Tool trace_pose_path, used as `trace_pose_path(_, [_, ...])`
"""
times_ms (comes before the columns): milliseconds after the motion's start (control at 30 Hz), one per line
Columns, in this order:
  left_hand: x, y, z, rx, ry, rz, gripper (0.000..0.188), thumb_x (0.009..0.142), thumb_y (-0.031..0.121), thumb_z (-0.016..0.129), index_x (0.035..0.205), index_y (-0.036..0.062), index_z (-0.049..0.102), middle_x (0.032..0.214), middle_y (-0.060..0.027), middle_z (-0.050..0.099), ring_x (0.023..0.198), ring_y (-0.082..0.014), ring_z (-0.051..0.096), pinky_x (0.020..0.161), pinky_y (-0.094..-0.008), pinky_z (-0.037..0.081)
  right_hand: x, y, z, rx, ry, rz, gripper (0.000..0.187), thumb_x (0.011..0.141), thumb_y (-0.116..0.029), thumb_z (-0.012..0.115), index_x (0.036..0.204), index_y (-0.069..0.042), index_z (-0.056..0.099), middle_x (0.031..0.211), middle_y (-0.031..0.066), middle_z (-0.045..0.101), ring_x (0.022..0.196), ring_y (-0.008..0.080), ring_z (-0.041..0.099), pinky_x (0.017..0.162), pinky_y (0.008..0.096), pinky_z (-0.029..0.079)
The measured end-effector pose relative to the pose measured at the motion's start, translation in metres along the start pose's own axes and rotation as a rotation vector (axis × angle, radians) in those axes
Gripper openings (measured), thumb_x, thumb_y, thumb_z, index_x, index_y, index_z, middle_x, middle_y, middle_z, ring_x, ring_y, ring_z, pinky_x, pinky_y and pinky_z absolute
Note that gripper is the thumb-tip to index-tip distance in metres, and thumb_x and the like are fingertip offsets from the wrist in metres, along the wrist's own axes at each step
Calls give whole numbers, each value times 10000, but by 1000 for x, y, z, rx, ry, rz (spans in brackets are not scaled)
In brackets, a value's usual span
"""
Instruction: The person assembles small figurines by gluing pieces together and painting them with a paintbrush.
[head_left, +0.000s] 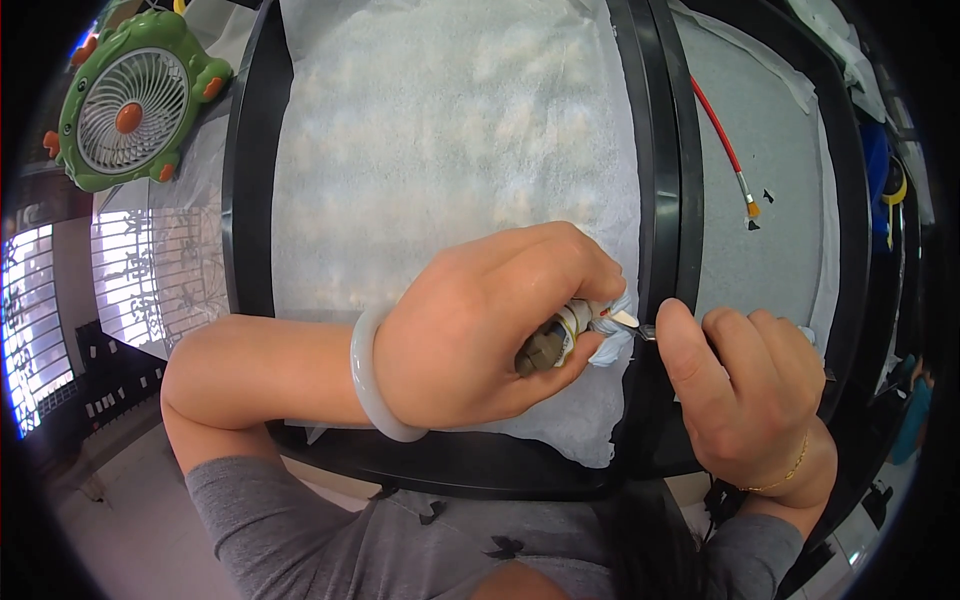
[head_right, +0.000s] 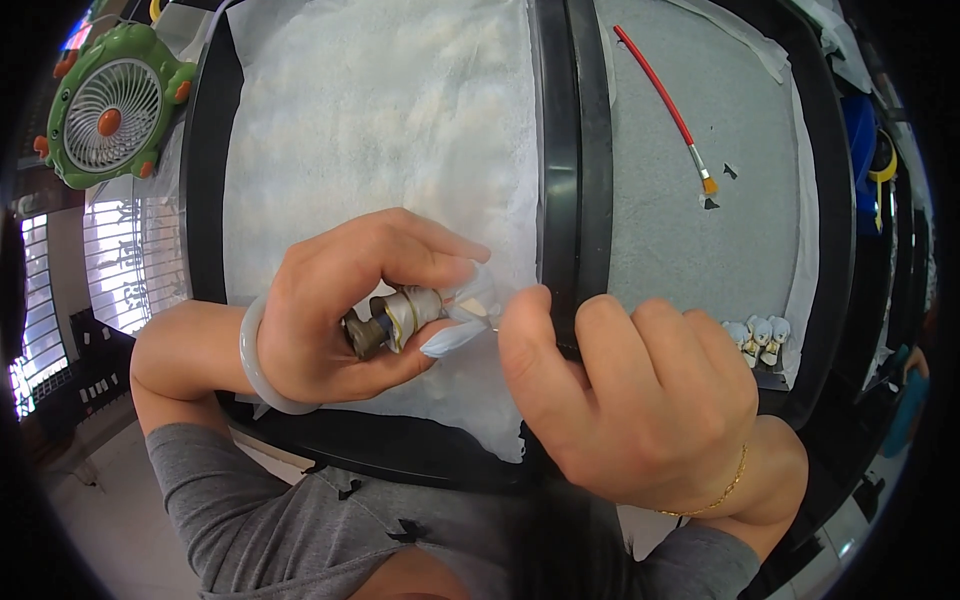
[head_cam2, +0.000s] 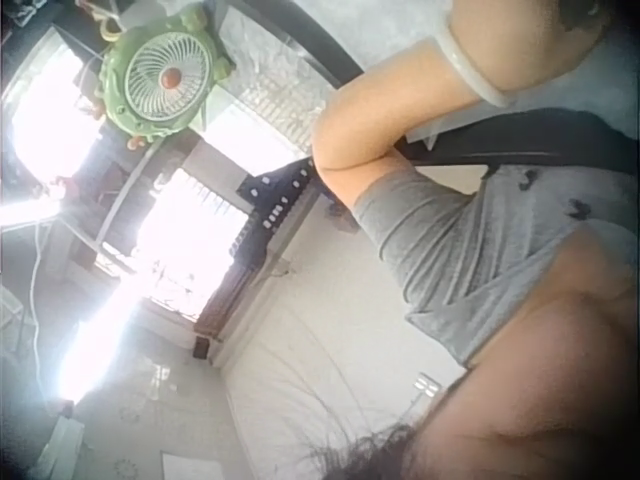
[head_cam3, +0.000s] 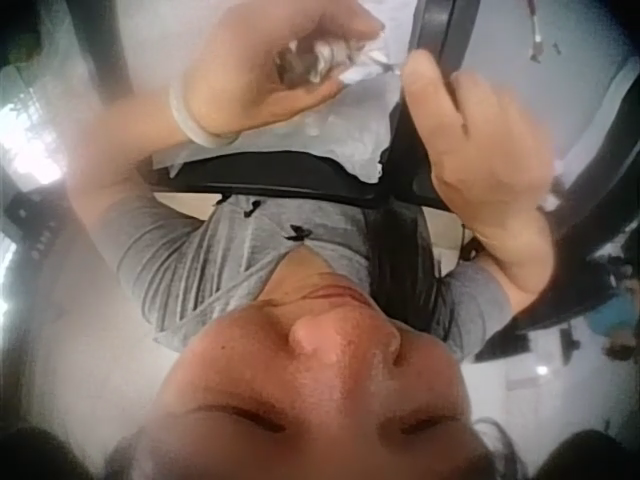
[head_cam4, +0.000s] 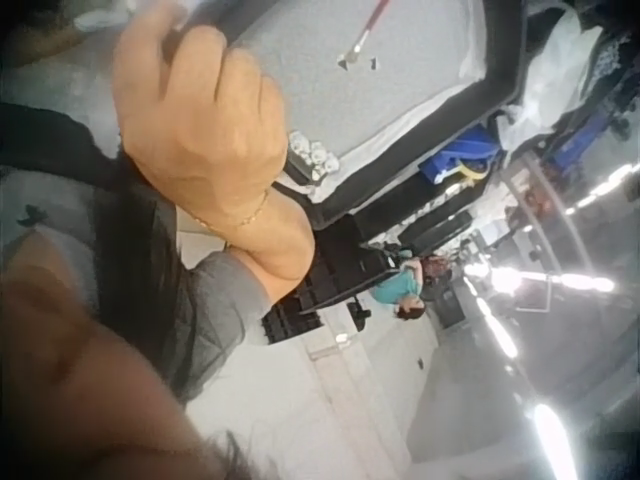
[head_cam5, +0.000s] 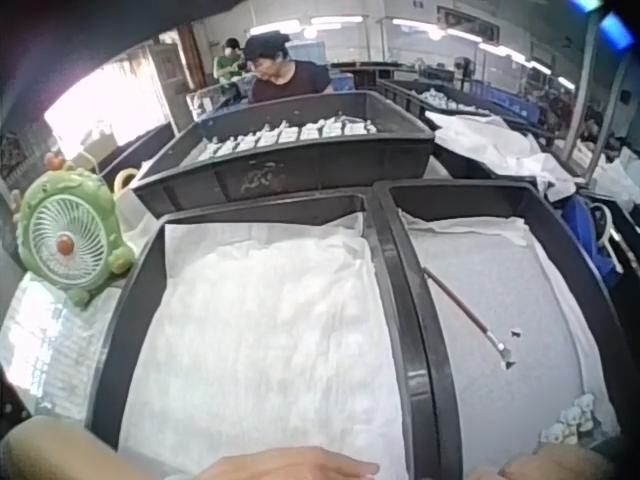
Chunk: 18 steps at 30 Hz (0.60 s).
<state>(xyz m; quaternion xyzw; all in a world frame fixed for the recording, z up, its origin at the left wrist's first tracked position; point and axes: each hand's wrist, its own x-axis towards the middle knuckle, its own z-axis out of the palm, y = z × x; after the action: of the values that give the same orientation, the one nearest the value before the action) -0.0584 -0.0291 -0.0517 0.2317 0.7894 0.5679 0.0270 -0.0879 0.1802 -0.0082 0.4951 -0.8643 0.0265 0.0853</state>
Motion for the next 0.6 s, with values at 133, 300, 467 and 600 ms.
trace_pose_path(133, [0,2,-1,114,-37,47,314,677,-31,672,960,-35,535,967,-194,598,799,-242,622,670,-286,491,-2,8,1,118,-76,-15,261,612,-144,587,869,-97,593,581,-3,360,450,121,389,381,246,295])
trace_pose_path(300, [2,3,-2,72,-9,52,306,686,-32,665,962,-38,532,975,-199,590,792,-237,617,669,-281,488,1,15,3,486,-94,88,211,723,-94,607,924,-31,602,648,52,502,497,194,447,447,310,326])
trace_pose_path(467, [2,2,-6,68,-4,36,323,687,-40,659,978,-45,517,996,-198,569,798,-226,595,683,-273,476,4,11,-5,325,-23,30,242,764,-124,589,984,-28,619,699,62,530,547,192,459,478,310,338])
trace_pose_path(600, [3,2,-6,104,7,82,328,678,-50,652,976,-42,513,985,-195,570,811,-232,596,683,-278,475,3,8,-4,246,-34,25,283,773,-147,589,1027,-27,620,735,64,533,581,194,459,495,306,344])
